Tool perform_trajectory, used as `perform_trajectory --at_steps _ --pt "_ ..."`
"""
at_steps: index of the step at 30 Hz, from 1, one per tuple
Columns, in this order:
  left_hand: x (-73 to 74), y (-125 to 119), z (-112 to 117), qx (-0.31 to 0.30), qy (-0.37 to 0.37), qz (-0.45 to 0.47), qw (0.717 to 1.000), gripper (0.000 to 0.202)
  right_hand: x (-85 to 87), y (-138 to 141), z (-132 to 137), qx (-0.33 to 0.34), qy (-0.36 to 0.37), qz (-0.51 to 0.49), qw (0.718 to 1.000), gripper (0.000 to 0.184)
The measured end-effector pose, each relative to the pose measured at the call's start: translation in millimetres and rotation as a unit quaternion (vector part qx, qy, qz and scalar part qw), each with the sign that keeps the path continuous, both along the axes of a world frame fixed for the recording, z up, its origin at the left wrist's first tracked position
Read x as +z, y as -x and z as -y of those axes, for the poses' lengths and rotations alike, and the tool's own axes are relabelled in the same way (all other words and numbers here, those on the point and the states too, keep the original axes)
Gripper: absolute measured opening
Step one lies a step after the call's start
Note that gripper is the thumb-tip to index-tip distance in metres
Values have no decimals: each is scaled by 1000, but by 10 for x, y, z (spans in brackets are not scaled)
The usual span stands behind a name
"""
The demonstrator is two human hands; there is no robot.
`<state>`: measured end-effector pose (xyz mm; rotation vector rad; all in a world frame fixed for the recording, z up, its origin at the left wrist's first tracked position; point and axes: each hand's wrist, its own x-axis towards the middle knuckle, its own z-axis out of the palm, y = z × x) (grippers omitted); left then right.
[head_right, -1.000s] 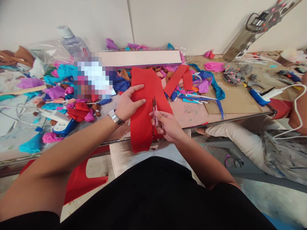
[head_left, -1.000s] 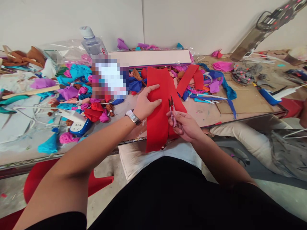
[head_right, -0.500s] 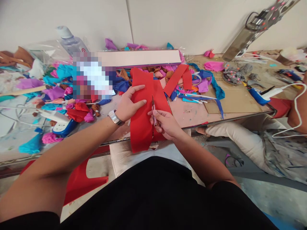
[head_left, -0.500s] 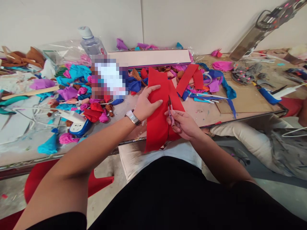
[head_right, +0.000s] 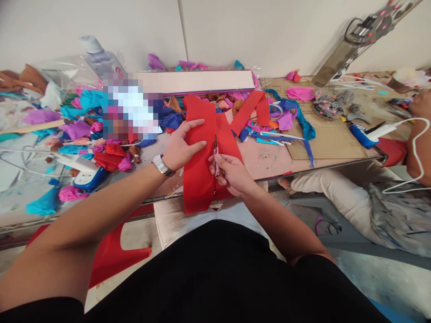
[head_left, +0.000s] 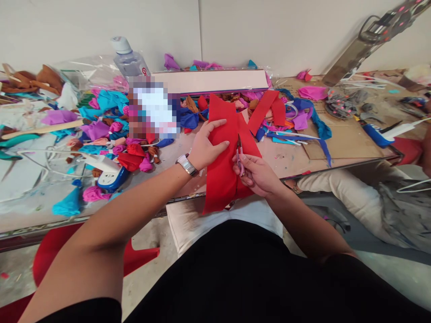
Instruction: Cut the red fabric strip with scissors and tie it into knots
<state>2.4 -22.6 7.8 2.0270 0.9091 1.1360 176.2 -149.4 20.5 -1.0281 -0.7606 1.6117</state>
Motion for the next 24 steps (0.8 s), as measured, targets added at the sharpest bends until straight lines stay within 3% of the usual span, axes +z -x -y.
perform_trajectory --at_steps 24 --pt "46 5 18 -2 14 20 1000 55 7 17 15 2 4 -5 1000 39"
